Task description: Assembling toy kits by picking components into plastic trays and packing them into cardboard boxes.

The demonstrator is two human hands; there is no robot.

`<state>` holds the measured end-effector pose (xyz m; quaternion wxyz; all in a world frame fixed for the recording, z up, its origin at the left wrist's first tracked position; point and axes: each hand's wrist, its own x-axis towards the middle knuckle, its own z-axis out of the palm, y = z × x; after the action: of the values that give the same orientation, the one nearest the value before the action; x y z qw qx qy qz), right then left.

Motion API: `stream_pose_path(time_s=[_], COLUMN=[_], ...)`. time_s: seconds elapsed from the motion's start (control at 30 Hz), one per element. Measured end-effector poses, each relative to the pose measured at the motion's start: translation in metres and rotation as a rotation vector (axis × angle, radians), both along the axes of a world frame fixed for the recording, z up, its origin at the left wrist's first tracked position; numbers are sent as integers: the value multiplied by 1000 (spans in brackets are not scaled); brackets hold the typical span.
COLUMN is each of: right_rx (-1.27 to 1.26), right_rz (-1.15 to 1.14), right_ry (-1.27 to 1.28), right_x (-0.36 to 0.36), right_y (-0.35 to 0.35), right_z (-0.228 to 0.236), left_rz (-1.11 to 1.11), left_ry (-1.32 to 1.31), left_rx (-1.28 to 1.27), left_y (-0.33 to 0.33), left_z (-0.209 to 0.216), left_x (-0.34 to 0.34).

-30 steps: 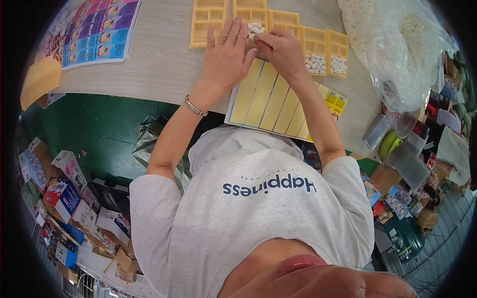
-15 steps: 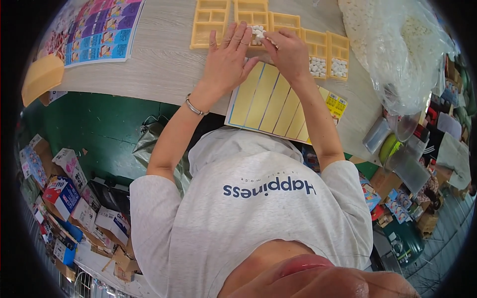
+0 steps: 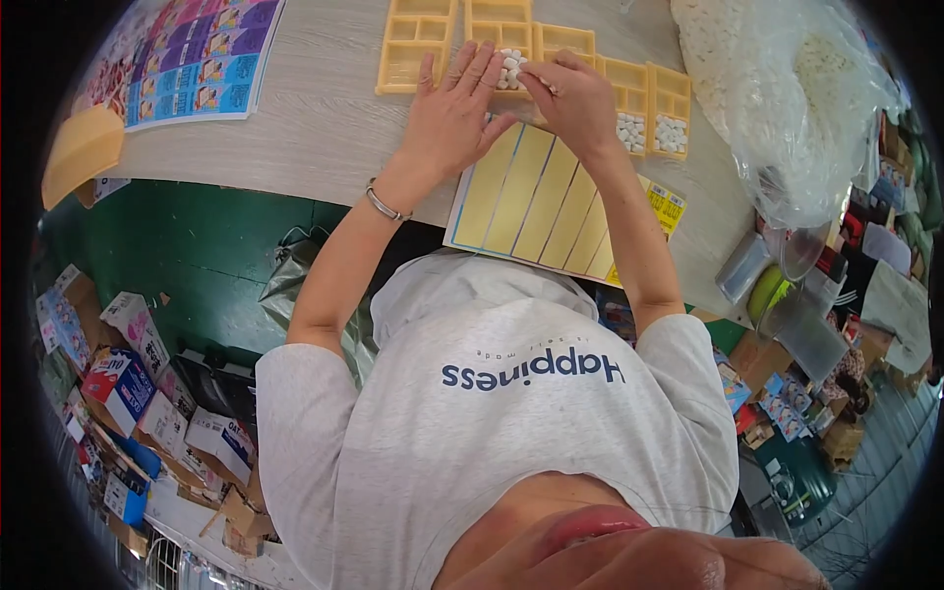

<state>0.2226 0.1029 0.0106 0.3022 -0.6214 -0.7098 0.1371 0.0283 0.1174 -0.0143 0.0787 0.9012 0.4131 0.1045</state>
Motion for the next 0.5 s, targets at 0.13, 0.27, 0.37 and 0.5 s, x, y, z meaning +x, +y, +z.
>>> stream_pose_path(time_s=[0.13,0.27,0.37,0.5], right_rx=[32,-26,17,-46], right_rz=[60,74,20,15], right_ry=[-40,-155,-49,204], right_x=[-1,1,10,26], right_y=[-2,-1,-2,-4], right_z=[-5,-1,7,14], left_rz=[-18,-28,-21,-76], left_ry=[-16,-13,0,-32], left_rx=[-4,-22,-35,-5], left_y=[0,0,2,3], left_z=[-1,1,6,6], left_x=[0,-1,2,9])
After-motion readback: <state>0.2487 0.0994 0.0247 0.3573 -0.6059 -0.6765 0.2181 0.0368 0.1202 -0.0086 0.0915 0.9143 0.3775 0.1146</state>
